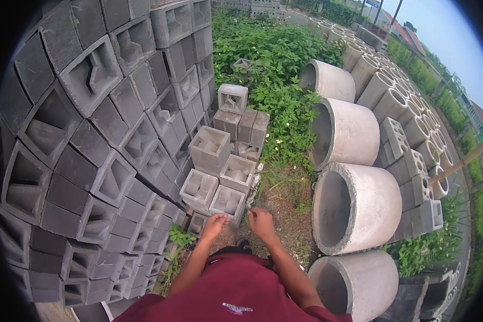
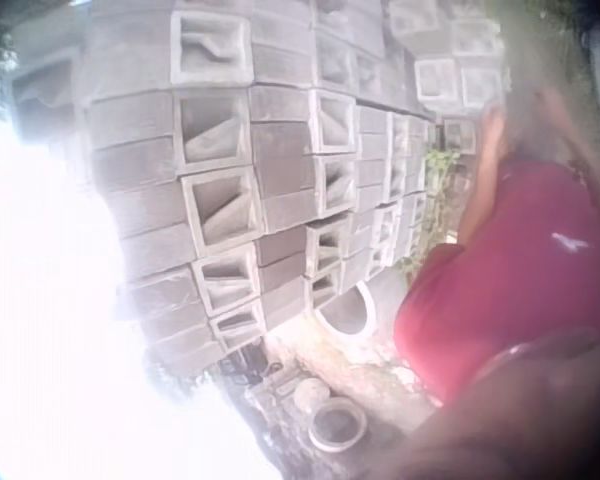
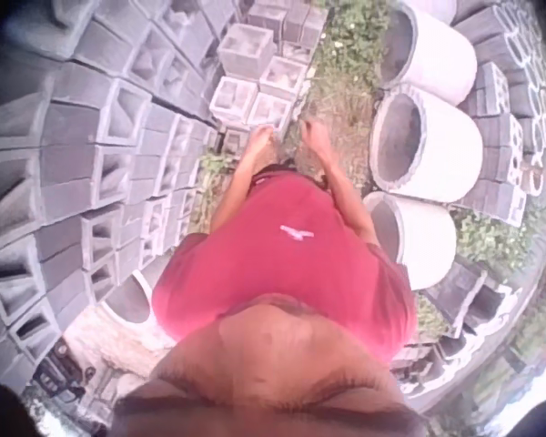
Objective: The person picks up concrete ventilation blocks from a stack and carries them to a truck, placing them into a structured arrangement on the truck bed.
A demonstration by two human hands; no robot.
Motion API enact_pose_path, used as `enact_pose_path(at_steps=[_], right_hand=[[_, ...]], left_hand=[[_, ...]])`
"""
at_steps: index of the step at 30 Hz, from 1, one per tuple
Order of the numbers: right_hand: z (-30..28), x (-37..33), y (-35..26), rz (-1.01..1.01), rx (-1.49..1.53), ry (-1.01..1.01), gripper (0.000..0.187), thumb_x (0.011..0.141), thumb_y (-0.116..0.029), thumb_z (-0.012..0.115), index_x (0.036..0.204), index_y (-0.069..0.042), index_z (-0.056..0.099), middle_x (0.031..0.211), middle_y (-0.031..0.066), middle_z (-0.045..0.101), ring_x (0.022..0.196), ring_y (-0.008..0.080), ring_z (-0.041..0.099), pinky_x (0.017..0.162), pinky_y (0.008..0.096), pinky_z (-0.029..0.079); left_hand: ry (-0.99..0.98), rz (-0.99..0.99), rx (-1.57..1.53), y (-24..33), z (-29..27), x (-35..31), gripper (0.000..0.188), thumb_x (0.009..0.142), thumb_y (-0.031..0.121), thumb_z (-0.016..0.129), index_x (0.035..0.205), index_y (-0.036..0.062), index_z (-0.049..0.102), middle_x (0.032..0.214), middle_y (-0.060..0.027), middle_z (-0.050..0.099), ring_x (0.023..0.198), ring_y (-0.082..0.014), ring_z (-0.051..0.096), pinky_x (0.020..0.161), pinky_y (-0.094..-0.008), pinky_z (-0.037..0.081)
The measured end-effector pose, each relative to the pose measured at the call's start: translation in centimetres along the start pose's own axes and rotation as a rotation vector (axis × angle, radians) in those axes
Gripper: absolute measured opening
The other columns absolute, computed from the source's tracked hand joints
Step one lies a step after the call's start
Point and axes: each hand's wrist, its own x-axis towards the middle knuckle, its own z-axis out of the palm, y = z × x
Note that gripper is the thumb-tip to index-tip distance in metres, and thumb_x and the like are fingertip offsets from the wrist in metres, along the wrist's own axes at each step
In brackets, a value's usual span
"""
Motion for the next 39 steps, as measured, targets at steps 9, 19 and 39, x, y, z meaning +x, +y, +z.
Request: enact_pose_path(at_steps=[9,19,39], right_hand=[[3.6,21.6,4.2,-0.15,0.113,-0.184,0.045,0.086,-0.021,0.067,0.121,0.002,0.05,0.088,0.0198,0.065,0.075,0.0346,0.064,0.068,0.041,0.051],[8.8,44.1,8.6,-0.374,0.175,-0.565,0.08,0.082,-0.023,0.073,0.141,0.005,0.027,0.116,0.0285,0.052,0.105,0.0414,0.055,0.09,0.044,0.047],[30.9,61.5,16.0,0.068,0.232,-1.463,0.076,0.083,-0.029,0.073,0.143,-0.001,0.036,0.135,0.0203,0.052,0.128,0.031,0.048,0.105,0.0383,0.036]], left_hand=[[0.358,0.052,-0.056,4.7,-2.3,14.0,0.025,0.091,0.025,0.062,0.108,0.0059,0.064,0.098,-0.0034,0.068,0.092,-0.0114,0.059,0.075,-0.0279,0.046],[0.928,-0.318,0.064,1.9,-0.3,32.7,0.073,0.085,0.049,0.065,0.131,-0.0041,0.047,0.125,-0.0272,0.056,0.118,-0.0338,0.054,0.1,-0.0387,0.042],[1.107,-0.1,-0.69,0.7,-4.6,46.0,0.097,0.069,0.001,0.063,0.153,0.0016,0.013,0.127,-0.0141,0.055,0.106,-0.024,0.056,0.093,-0.0294,0.044]])
